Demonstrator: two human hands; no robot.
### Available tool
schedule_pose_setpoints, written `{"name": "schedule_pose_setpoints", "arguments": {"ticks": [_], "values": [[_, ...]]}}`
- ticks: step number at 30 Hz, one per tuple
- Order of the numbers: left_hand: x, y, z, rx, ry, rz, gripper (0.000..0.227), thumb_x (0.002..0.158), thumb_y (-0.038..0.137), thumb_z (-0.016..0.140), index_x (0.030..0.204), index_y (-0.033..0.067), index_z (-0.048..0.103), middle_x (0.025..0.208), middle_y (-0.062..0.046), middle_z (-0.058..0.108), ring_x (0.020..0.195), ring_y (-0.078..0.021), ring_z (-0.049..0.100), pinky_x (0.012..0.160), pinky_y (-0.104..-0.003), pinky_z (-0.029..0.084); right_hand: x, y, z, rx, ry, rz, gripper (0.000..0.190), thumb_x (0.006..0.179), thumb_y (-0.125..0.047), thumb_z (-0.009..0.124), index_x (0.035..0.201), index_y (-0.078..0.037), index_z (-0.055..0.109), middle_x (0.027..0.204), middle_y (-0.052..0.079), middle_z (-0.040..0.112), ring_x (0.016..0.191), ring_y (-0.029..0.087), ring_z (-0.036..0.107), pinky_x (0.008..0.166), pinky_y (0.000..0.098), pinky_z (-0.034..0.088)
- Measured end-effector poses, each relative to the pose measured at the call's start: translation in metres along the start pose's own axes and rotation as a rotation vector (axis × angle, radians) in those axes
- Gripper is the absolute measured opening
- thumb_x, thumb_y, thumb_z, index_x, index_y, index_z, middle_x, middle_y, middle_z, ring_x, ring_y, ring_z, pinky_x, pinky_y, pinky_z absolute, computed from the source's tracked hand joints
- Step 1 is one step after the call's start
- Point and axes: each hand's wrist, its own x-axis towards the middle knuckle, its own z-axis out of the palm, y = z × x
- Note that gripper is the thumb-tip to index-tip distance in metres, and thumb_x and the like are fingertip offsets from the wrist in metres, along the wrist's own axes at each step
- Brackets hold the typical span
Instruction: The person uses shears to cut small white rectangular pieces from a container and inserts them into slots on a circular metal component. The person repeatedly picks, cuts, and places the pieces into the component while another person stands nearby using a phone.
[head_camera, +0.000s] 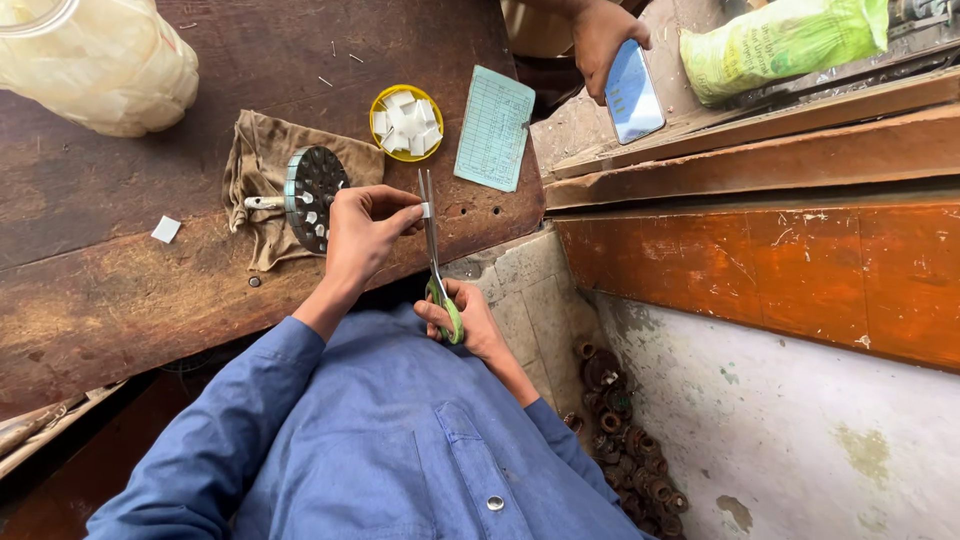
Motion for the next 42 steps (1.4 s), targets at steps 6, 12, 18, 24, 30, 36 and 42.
{"name": "schedule_pose_setpoints", "arguments": {"ticks": [6, 12, 18, 24, 30, 36, 42], "values": [[-0.004, 0.002, 0.001, 0.041, -0.015, -0.014, 0.017, 0.090, 0.005, 0.075, 0.103, -0.0044, 0.077, 0.090, -0.011, 0.079, 0.078, -0.0124, 0.076, 0.073, -0.025, 0.063, -0.008, -0.006, 0.006, -0.052, 0.057, 0.019, 0.034, 0.085, -0.031, 0.084, 0.089, -0.006, 0.062, 0.070, -0.002, 0.063, 0.056, 0.007, 0.062, 0.051, 0.0207, 0.049], [-0.008, 0.003, 0.004, 0.035, -0.039, -0.010, 0.017, 0.090, 0.006, 0.075, 0.104, -0.0044, 0.077, 0.090, -0.012, 0.079, 0.078, -0.0130, 0.076, 0.074, -0.026, 0.064, -0.015, -0.008, 0.008, -0.086, 0.071, 0.019, 0.036, 0.082, -0.033, 0.086, 0.086, -0.006, 0.062, 0.065, -0.001, 0.063, 0.054, 0.007, 0.062, 0.050, 0.0211, 0.050], [-0.010, 0.001, 0.005, 0.045, -0.046, -0.006, 0.017, 0.090, 0.005, 0.075, 0.105, -0.0040, 0.077, 0.090, -0.011, 0.079, 0.078, -0.0129, 0.076, 0.074, -0.026, 0.064, -0.017, -0.003, 0.008, -0.037, 0.077, 0.017, 0.036, 0.081, -0.033, 0.087, 0.085, -0.007, 0.062, 0.065, 0.000, 0.063, 0.053, 0.007, 0.062, 0.048, 0.0205, 0.049], [-0.012, -0.003, 0.006, 0.015, -0.047, 0.002, 0.017, 0.090, 0.004, 0.074, 0.105, -0.0045, 0.077, 0.093, -0.012, 0.080, 0.080, -0.0130, 0.076, 0.075, -0.025, 0.063, -0.017, 0.003, 0.009, -0.013, 0.098, 0.019, 0.035, 0.079, -0.029, 0.089, 0.084, -0.006, 0.063, 0.065, -0.001, 0.063, 0.052, 0.007, 0.061, 0.047, 0.0206, 0.048], [-0.011, -0.009, 0.006, -0.018, -0.055, -0.013, 0.018, 0.090, 0.004, 0.075, 0.106, -0.0054, 0.076, 0.093, -0.012, 0.079, 0.079, -0.0132, 0.076, 0.075, -0.026, 0.063, -0.017, 0.008, 0.009, -0.044, 0.109, 0.011, 0.035, 0.078, -0.026, 0.091, 0.082, -0.006, 0.063, 0.064, -0.001, 0.063, 0.052, 0.007, 0.060, 0.048, 0.0216, 0.048], [-0.004, -0.027, 0.002, -0.045, -0.056, -0.030, 0.018, 0.092, 0.006, 0.075, 0.105, -0.0058, 0.076, 0.092, -0.011, 0.079, 0.079, -0.0130, 0.074, 0.073, -0.026, 0.062, -0.015, 0.012, 0.012, 0.033, 0.146, -0.022, 0.031, 0.078, -0.022, 0.090, 0.082, -0.006, 0.063, 0.064, 0.000, 0.063, 0.051, 0.008, 0.061, 0.047, 0.0229, 0.049], [0.005, -0.035, 0.015, 0.510, 0.027, 0.235, 0.020, 0.089, 0.008, 0.076, 0.105, -0.0032, 0.078, 0.096, -0.019, 0.078, 0.085, -0.0240, 0.077, 0.077, -0.034, 0.060, -0.018, 0.002, 0.004, 0.001, 0.190, -0.049, 0.029, 0.081, -0.018, 0.088, 0.081, -0.005, 0.062, 0.064, 0.000, 0.064, 0.050, 0.009, 0.062, 0.047, 0.0225, 0.050]]}}
